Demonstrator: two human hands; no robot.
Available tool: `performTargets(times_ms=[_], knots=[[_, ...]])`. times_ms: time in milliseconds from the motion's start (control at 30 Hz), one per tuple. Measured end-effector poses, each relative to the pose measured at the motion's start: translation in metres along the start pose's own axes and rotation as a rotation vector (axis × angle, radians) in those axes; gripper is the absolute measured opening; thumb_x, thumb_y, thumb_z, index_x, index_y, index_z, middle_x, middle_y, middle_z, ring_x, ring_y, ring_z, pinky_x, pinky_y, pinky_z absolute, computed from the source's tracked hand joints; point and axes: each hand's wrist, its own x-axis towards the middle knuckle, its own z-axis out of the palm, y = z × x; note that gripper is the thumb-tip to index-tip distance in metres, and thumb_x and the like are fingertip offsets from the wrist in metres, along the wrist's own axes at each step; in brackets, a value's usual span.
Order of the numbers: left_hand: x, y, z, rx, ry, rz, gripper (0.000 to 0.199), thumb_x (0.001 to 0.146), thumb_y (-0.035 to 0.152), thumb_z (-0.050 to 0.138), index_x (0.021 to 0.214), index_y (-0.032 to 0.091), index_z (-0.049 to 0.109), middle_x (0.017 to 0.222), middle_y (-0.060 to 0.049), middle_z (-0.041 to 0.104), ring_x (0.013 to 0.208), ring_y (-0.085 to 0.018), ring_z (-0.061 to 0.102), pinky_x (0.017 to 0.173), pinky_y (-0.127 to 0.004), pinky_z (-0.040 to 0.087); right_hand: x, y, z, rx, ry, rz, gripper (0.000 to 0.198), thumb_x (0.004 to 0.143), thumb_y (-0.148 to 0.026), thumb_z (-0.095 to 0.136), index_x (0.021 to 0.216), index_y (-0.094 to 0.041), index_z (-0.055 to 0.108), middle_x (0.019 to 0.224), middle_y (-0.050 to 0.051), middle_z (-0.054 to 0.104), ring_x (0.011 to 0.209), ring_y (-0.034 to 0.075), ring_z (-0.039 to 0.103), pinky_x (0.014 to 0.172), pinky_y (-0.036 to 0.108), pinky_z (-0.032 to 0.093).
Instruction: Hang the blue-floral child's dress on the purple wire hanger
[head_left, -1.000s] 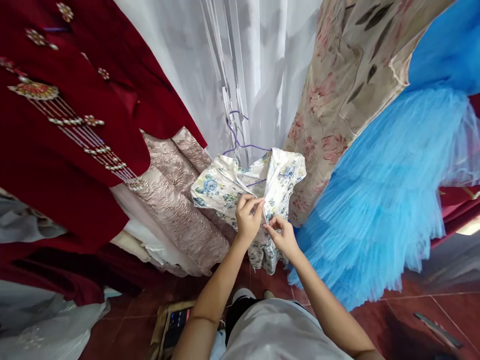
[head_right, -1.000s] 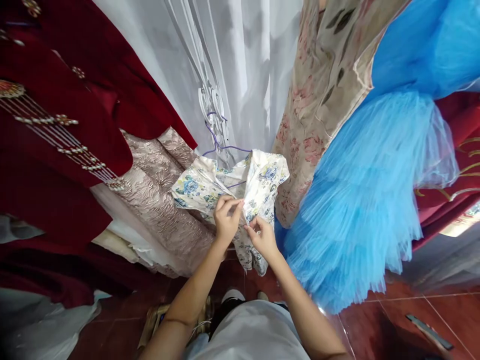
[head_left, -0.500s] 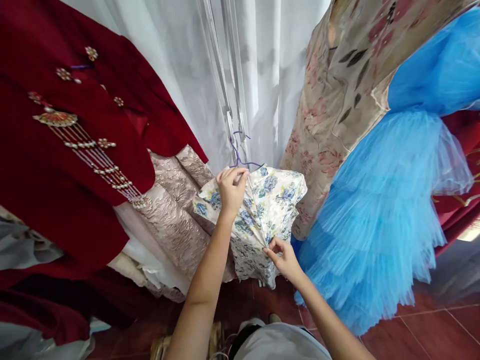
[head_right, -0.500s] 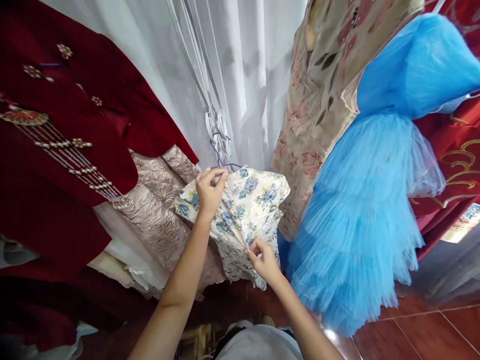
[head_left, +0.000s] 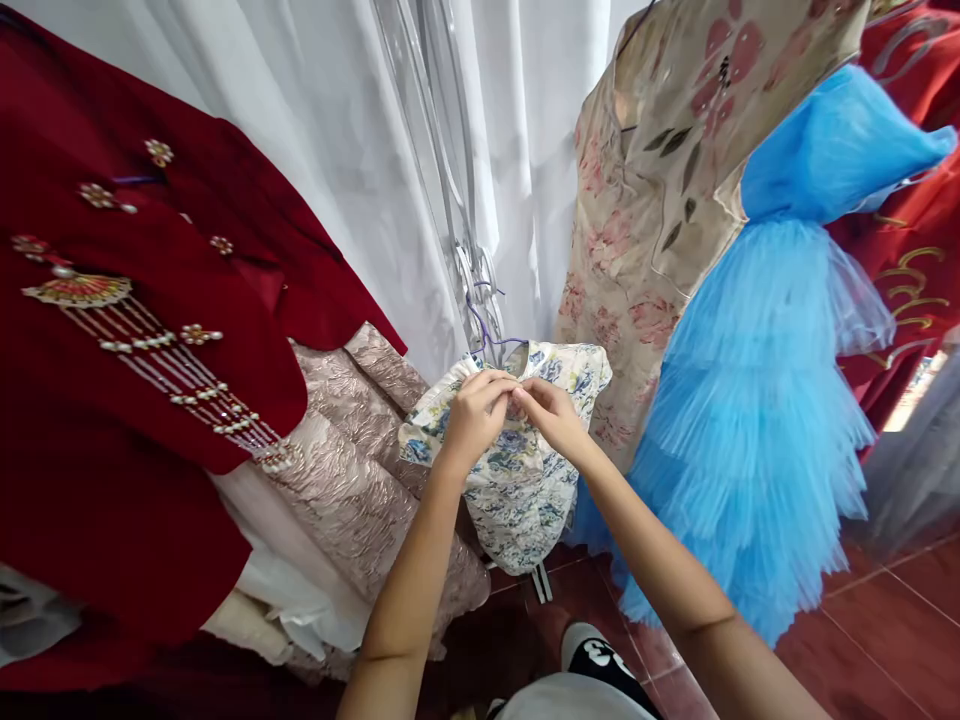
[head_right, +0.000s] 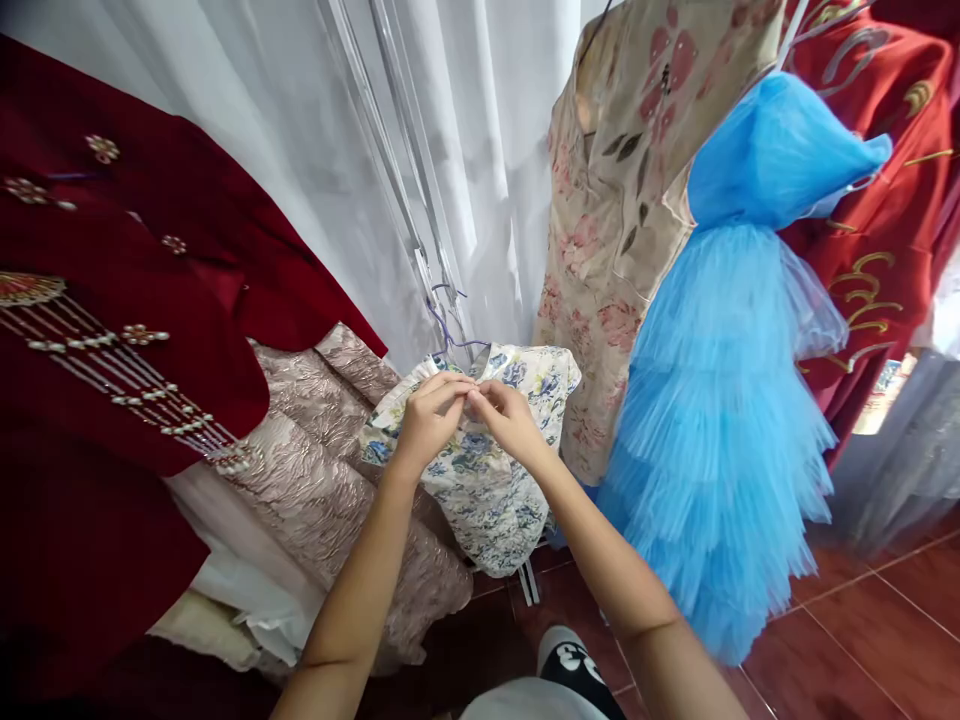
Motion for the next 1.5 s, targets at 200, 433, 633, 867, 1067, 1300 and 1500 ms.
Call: performTargets(times_ms=[200,433,633,867,1067,1300,1500], knots=[[0.002,-0.002,-0.011,0.04,-0.052,-0.019,0.023,0.096,0.015,0.055,0.115,0.021,0.066,0.101,-0.007,0.075,0.095,-0.02,0.071,0.087,-0.033,0.056,0.002,0.003,0.007,0.029,0.078,0.022,0.026,0.088,-0.045,0.062,0.079,-0.02,0.061,0.064,0.002,0.064,0.06,0.016,0.057,0.057,0.027,0.044],[0.014,0.002,-0.004,0.15,0.122,0.091,0.014,0.093,0.011,0.055,0.094,0.02,0.064,0.087,-0.004,0.071,0.086,-0.018,0.068,0.082,-0.03,0.054,0.015,0.015,0.01,0.046,0.168,0.06,0.017,0.079,-0.033,0.056,0.066,-0.022,0.053,0.054,-0.003,0.054,0.053,0.013,0.049,0.054,0.025,0.039],[0.038,-0.023,-0.042,0.001,0.406,-0.046,0.002,0.092,0.02,0.061,0.094,0.018,0.062,0.09,-0.003,0.068,0.087,-0.016,0.067,0.081,-0.029,0.056,-0.01,0.041,0.006,-0.042,0.124,0.171,0.021,0.074,-0.032,0.055,0.058,-0.023,0.044,0.052,-0.005,0.045,0.051,0.011,0.041,0.051,0.024,0.03],[-0.011,-0.119,-0.117,-0.304,0.428,-0.432,0.042,0.066,0.041,0.085,0.092,0.019,0.06,0.086,-0.003,0.067,0.082,-0.017,0.067,0.078,-0.029,0.057,-0.039,0.047,0.022,-0.006,-0.006,0.187,0.018,0.075,-0.026,0.053,0.059,-0.022,0.047,0.053,-0.005,0.044,0.051,0.011,0.041,0.052,0.024,0.03],[-0.1,-0.127,-0.092,-0.615,0.591,-0.767,0.055,0.055,0.045,0.091,0.091,0.02,0.058,0.084,-0.002,0.068,0.073,-0.014,0.067,0.068,-0.023,0.054,-0.053,0.067,0.036,-0.017,-0.048,0.259,0.015,0.074,-0.022,0.051,0.06,-0.021,0.049,0.053,-0.005,0.048,0.052,0.012,0.045,0.052,0.024,0.032],[-0.154,-0.056,-0.048,-0.839,0.806,-0.892,0.051,0.053,0.035,0.095,0.091,0.022,0.064,0.087,0.001,0.071,0.073,-0.012,0.065,0.063,-0.019,0.052,-0.077,0.085,0.01,-0.064,0.004,0.329,0.015,0.076,-0.025,0.051,0.061,-0.021,0.048,0.055,-0.004,0.05,0.054,0.013,0.046,0.054,0.025,0.034],[-0.179,-0.013,-0.004,-0.917,0.651,-0.958,0.044,0.062,0.041,0.092,0.088,0.02,0.063,0.085,0.0,0.07,0.075,-0.012,0.065,0.065,-0.019,0.052,-0.107,0.096,-0.008,-0.145,0.034,0.405,0.019,0.077,-0.026,0.053,0.059,-0.022,0.048,0.052,-0.004,0.048,0.053,0.014,0.046,0.054,0.026,0.035]])
